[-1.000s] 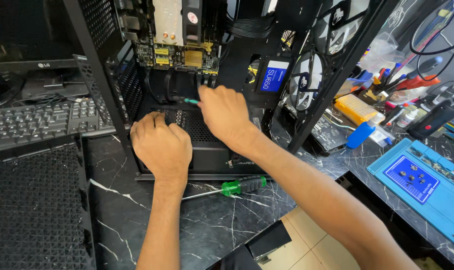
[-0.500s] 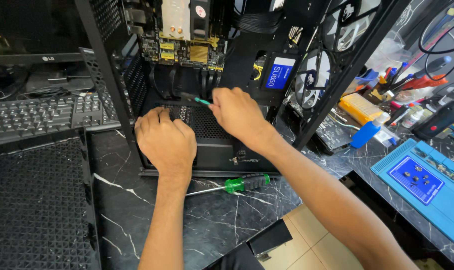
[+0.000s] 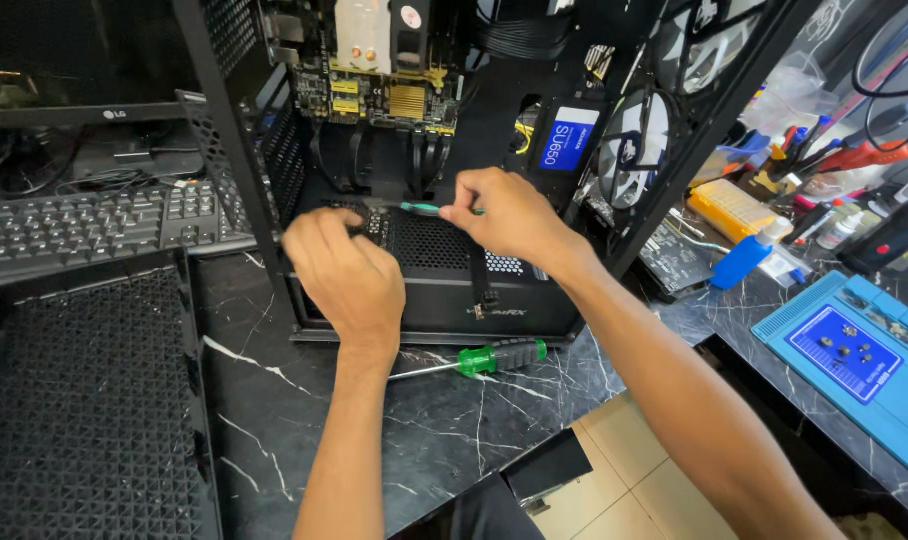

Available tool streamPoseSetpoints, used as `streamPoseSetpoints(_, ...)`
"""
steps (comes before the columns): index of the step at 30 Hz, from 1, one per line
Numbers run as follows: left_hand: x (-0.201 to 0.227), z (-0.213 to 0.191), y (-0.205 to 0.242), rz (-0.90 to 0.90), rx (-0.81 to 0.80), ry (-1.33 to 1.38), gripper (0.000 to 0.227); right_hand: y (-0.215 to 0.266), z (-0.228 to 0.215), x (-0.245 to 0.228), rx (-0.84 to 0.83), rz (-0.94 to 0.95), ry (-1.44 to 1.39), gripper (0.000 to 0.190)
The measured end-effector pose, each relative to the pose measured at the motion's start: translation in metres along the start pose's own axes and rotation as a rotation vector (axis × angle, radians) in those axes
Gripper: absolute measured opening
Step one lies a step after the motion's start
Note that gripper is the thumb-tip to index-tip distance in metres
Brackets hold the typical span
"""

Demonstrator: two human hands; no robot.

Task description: The person cleans the interior of a computer case using a small brush to remove dust from the motherboard, power supply, and drive bays. They also wipe the inside of the side panel and the workbench surface with a cloth.

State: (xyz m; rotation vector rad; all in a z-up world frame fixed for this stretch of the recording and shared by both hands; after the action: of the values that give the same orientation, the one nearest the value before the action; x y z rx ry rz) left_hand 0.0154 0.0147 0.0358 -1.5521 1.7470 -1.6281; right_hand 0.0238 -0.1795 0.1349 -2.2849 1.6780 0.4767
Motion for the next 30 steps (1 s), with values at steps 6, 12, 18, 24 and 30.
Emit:
streamPoseSetpoints(6,-0.016,-0.010,0.026,0.139,0.404,-0.140,0.033,-0.032,0.019,0.002,-0.030,-0.116,-0.005,0.020)
streamPoseSetpoints(12,-0.053,-0.012,0.033,-0.174,0.365,0.007,0.020,-0.049,0.034,-0.018,0.054,-0.136,0.053,0.021)
streamPoseSetpoints(18,-0.051,-0.018,0.025,-0.304,0.295,0.104,0.038,-0.067,0.054,-0.036,0.152,-0.171,0.209,0.016)
streamPoseSetpoints(24,-0.053,-0.017,0.025,-0.287,0.288,0.131,0.049,-0.076,0.054,-0.039,0.138,-0.231,0.253,0.014)
streamPoseSetpoints(30,-0.062,-0.004,0.031,-0.322,0.315,0.136,0.047,-0.030,0.027,-0.053,-0.091,-0.182,-0.058,0.015)
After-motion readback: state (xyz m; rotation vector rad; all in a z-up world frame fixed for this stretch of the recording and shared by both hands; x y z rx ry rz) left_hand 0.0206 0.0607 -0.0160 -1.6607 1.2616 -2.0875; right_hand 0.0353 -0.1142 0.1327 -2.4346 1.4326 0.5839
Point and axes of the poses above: each hand's wrist, its own y-axis away from the middle knuckle, its own z-axis out of the palm, x = y × z, the point moved 5 cm from there along -y, towards the middle knuckle, and after that the axes turned 14 degrees about -x, right-handed, at the moved point
